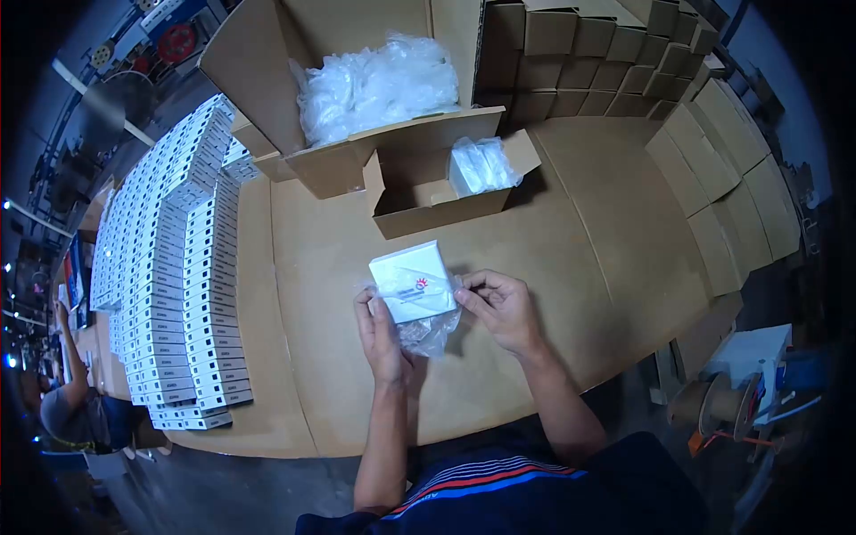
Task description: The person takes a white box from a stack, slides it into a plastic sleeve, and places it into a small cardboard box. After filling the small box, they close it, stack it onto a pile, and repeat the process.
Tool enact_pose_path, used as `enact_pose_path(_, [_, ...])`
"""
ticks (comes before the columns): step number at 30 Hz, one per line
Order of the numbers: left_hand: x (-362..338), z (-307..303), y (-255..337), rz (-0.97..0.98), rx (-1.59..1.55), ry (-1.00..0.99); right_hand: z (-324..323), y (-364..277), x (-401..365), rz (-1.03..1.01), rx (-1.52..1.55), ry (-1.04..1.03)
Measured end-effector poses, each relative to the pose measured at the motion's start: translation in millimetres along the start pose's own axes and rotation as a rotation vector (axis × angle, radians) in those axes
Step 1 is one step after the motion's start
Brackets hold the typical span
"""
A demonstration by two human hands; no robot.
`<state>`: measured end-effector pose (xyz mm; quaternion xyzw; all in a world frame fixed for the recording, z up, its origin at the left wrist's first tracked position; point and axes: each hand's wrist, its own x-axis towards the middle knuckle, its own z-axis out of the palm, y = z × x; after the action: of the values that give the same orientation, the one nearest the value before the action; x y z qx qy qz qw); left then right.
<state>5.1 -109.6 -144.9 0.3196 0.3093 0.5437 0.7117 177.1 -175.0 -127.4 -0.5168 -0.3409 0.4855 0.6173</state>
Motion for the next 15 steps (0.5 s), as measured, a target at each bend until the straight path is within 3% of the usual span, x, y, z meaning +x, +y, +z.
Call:
enact_pose_path(3, [2.3,-7.7,-1.5,0.012,-0.059,-0.079,2.1,-11.8,4.3,-0.223,0.045,-0.083])
enact_pose_path(8, [11.9,-25.8,-4.6,0.054,-0.092,-0.200,-10.5,-18.0,18.5,-0.292,0.064,-0.196])
enact_pose_path(11, [9.2,-13.9,3.2,0.043,-0.033,-0.086,-8.9,-22.5,19.7,-0.298,0.058,-0.225])
enact_pose_path(15, [5.6,-7.1,5.7,0.086,0.002,-0.039,1.9,-21.1,17.5,-0.250,0.044,-0.091])
